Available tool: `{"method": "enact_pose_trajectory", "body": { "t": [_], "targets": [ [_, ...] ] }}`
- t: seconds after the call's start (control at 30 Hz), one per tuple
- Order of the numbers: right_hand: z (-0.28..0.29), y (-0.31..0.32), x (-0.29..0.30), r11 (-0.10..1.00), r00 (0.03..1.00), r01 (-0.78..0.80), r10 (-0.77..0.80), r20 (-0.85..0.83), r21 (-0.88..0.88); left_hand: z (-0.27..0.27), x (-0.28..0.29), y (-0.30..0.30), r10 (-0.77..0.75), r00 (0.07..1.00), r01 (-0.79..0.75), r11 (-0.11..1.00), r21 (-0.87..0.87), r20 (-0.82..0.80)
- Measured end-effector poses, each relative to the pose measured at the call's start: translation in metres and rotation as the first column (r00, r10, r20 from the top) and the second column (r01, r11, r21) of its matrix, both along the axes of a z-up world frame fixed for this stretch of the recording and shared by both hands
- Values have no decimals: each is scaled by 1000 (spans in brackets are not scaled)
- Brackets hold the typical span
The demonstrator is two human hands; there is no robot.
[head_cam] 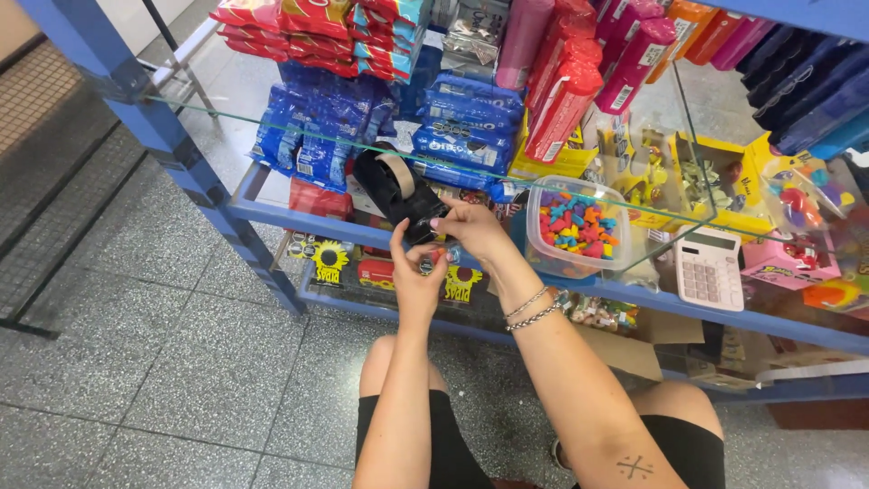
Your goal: The person is packaging small star-shaped candies into small plastic bags at a shop counter.
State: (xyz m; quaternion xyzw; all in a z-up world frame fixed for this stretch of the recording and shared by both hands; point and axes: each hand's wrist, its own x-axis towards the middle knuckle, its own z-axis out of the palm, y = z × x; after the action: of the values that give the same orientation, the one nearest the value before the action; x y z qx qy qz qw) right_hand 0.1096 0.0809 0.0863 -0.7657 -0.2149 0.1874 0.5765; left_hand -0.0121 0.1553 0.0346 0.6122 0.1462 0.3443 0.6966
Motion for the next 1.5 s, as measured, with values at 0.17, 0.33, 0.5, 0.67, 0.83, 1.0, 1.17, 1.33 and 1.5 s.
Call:
{"method": "enact_pose_trajectory", "body": {
  "t": [0.17,0.33,0.5,0.67,0.83,1.0,1.17,1.33,1.5],
  "targets": [
    [-4,3,-3,996,987,50,-38,153,-79,-2,0,0,8,1000,-8,1000,17,10],
    [-3,3,-8,985,952,72,-21,307,-155,-5,1,0,21,999,-22,999,27,32],
    [-18,-7,-5,966,911,122,-18,411,-227,-7,5,1,19,997,-18,1000,-20,70],
    [14,-30,-36,974,832,171,-64,552,-146,-9,4,0,40,997,-39,999,-21,60],
    [21,-66,-68,974,618,224,-123,777,-25,-11,-1,-22,117,991,-112,991,-77,68],
    [18,-114,-99,955,663,295,-227,714,30,-60,18,-54,-78,997,81,914,-397,24],
    [28,-157,-122,910,674,411,-340,656,50,-42,14,-86,-238,969,224,758,-613,61],
    [31,-196,-138,881,707,462,-433,559,98,-21,2,-114,-378,922,337,673,-659,85],
    [16,-214,-140,878,766,462,-466,443,126,4,-7,-130,-450,891,392,687,-612,65]
  ]
}}
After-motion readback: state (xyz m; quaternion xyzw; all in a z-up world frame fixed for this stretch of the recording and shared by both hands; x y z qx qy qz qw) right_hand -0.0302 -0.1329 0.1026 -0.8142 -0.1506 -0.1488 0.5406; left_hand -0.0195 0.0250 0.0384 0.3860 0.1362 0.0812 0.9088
